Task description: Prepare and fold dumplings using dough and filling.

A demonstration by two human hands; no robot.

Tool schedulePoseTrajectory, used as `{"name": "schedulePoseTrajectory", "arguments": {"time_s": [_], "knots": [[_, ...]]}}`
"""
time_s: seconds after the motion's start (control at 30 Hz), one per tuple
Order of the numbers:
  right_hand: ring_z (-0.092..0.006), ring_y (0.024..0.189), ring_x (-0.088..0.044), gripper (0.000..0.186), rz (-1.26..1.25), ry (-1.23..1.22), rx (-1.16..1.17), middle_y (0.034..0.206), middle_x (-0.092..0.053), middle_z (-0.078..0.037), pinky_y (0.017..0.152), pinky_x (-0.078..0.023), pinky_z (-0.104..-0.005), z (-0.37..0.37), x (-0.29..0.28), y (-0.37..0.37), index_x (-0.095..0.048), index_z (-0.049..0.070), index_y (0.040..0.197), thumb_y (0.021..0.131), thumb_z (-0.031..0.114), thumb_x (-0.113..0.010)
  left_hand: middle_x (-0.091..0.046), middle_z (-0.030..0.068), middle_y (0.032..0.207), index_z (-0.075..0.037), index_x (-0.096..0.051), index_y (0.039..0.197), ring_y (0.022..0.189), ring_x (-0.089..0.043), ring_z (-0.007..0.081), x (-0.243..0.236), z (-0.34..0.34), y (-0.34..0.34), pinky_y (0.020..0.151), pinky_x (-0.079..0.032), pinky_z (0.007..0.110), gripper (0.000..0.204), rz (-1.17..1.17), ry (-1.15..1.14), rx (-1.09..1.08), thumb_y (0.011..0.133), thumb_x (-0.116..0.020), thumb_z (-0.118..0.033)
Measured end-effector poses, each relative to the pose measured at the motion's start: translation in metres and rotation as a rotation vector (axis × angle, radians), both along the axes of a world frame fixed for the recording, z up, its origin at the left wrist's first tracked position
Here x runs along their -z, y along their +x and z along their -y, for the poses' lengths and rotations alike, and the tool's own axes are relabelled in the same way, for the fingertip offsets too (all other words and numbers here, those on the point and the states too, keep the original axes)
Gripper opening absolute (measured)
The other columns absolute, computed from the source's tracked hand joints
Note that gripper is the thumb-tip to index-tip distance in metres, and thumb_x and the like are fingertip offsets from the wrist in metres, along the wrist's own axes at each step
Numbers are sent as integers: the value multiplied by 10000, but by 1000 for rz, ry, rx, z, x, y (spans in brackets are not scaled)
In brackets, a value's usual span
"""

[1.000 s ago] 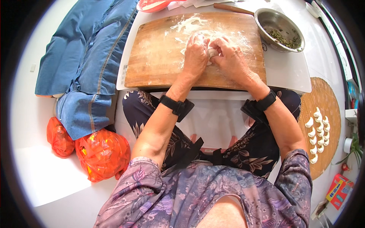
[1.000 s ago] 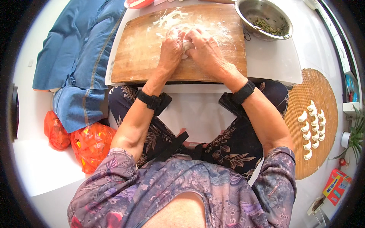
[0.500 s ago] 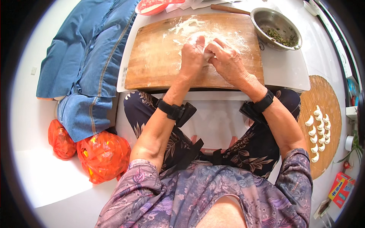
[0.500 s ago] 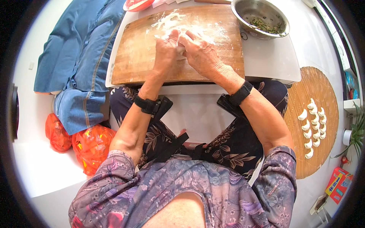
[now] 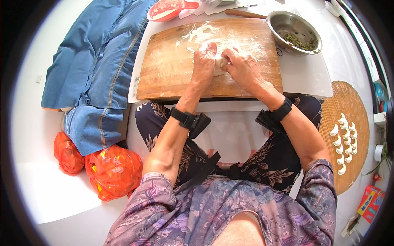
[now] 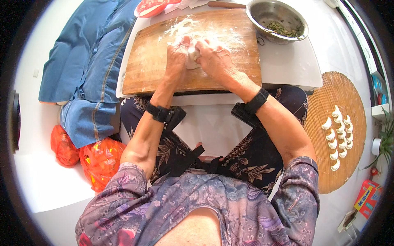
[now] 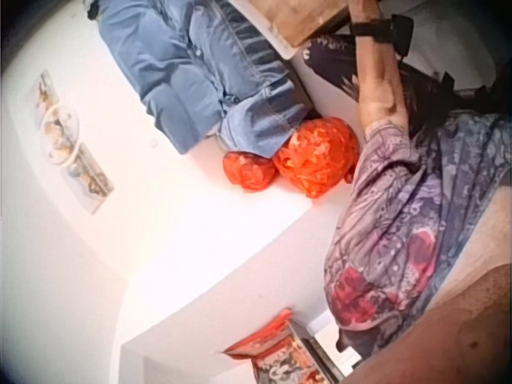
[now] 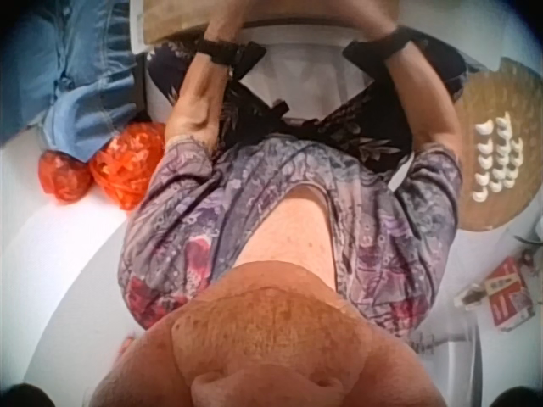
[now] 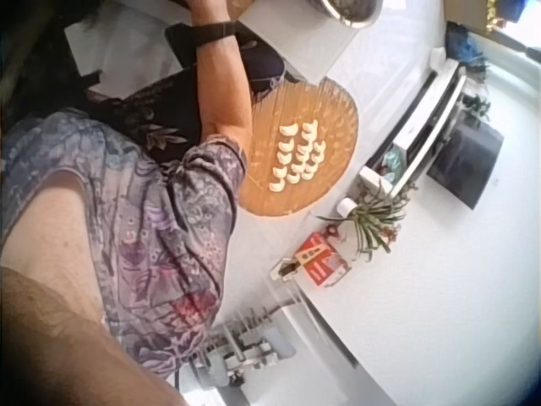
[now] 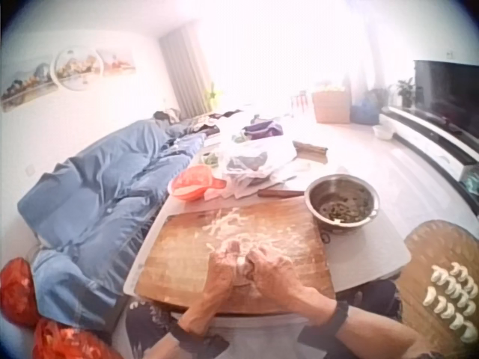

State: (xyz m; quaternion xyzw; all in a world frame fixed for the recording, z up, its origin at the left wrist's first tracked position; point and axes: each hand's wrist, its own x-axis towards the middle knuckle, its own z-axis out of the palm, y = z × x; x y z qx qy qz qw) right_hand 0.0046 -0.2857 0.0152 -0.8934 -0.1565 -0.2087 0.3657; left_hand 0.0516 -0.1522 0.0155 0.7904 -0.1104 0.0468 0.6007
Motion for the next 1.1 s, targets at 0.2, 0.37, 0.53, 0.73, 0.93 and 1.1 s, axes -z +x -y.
{"name": "schedulePoseTrajectory", "arguments": {"time_s": [0.2, 0.37, 0.53, 0.73, 0.93, 1.1], "knots": [[-387, 854, -599, 200, -45, 111, -129, 991, -594, -180, 725, -488, -440, 9, 4, 2, -555, 29, 967, 769, 37, -589, -597, 240, 924, 71, -575, 871, 794, -575, 387, 19, 4, -7, 681, -453, 421, 225, 193, 156, -66, 928, -525, -141], [-353, 839, -601, 212, -190, 288, -54, 953, -602, -184, 749, -477, -416, 12, 1, 7, -557, 7, 962, 782, 98, -623, -556, 262, 952, 77, -578, 906, 895, -527, 405, 32, -3, 18, 789, -441, 442, 164, 530, 386, -92, 884, -555, -84], [-271, 753, -565, 250, -218, 53, -32, 857, -583, -160, 677, -447, -347, 4, -4, 4, -542, 5, 935, 793, 181, -648, -574, 228, 945, 81, -565, 899, 857, -573, 292, 22, 2, 13, 706, -472, 352, 187, 367, 57, -49, 913, -535, -103], [-332, 832, -580, 249, 75, -31, -57, 940, -585, -169, 754, -466, -392, 10, -6, -3, -559, -1, 983, 773, 109, -633, -581, 209, 950, 64, -551, 921, 754, -590, 311, 2, 7, -17, 656, -474, 376, 185, -165, -149, 132, 931, -520, -118], [-366, 892, -595, 303, -179, 139, -45, 985, -604, -183, 796, -460, -421, 17, -8, 2, -585, 3, 1029, 770, 147, -645, -519, 303, 1071, 80, -536, 958, 962, -514, 454, 32, 0, 14, 802, -430, 468, 163, 636, 463, -96, 893, -530, -70], [-240, 720, -575, 286, -329, 68, -29, 881, -589, -138, 693, -471, -365, 8, -2, 6, -558, -4, 969, 757, 139, -686, -591, 227, 924, 63, -545, 926, 833, -583, 306, 26, 0, 15, 728, -463, 387, 187, 284, 114, -24, 930, -521, -123]]}}
